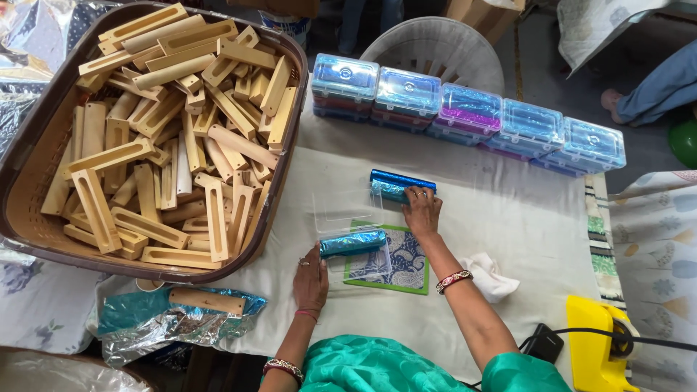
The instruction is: The person is wrapping items in blue foil and placing them into small plastic containers.
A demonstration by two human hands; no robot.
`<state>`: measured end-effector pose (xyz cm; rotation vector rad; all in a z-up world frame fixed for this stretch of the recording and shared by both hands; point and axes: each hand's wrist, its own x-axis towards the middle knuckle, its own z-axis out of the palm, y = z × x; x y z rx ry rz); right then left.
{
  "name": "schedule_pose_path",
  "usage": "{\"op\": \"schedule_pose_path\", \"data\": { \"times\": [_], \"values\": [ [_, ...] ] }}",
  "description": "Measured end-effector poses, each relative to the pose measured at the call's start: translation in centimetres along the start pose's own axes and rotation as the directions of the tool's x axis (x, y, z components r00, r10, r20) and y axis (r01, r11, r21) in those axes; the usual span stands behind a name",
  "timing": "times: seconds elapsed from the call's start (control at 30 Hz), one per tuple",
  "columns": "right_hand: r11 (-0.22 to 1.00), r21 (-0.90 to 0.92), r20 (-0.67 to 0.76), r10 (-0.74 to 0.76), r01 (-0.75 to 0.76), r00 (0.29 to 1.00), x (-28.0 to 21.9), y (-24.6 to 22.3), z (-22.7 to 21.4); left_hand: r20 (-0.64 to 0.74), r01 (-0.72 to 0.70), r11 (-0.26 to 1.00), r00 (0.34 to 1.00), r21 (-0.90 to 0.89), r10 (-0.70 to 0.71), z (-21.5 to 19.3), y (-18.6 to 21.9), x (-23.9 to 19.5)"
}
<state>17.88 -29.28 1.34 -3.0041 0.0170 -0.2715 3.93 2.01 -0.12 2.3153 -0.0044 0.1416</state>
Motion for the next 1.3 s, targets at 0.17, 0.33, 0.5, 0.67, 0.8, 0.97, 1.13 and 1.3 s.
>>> {"op": "schedule_pose_path", "data": {
  "times": [0.17,0.33,0.5,0.67,0.8,0.97,1.13,1.3],
  "values": [
    [1.000,0.015,0.022,0.009,-0.010,1.000,-0.3,-0.3,-0.2,-0.005,-0.011,1.000,1.000,0.005,0.011,0.3,-0.3,-0.1],
    [1.000,0.031,0.052,-0.006,0.005,0.999,-0.7,-0.5,-0.3,-0.012,-0.015,1.000,1.000,0.010,0.015,0.4,-0.4,-0.1],
    [0.982,0.011,-0.103,-0.188,0.191,0.977,-0.6,0.2,0.5,-0.012,-0.027,1.000,1.000,0.011,0.027,0.5,-0.5,-0.1],
    [0.967,-0.059,-0.134,-0.255,0.250,0.958,0.0,0.4,0.5,-0.015,-0.024,1.000,1.000,0.008,0.024,0.3,-0.3,-0.1],
    [0.933,-0.187,-0.079,-0.326,0.307,0.942,0.2,0.5,0.4,-0.023,-0.032,0.999,0.999,0.006,0.032,0.2,-0.3,-0.1],
    [0.953,-0.094,0.034,-0.285,0.286,0.958,0.1,1.0,-0.4,-0.028,-0.029,1.000,0.999,0.004,0.029,-0.1,0.1,0.0],
    [0.980,0.196,0.358,-0.104,0.034,0.928,-1.5,3.8,-3.4,-0.026,-0.036,0.999,0.999,-0.008,0.035,0.1,-0.2,0.0],
    [0.456,0.744,0.639,-0.274,-0.488,0.719,-4.5,6.8,-6.5,-0.050,-0.071,0.997,0.996,0.013,0.071,0.6,-0.5,0.0]
  ]
}}
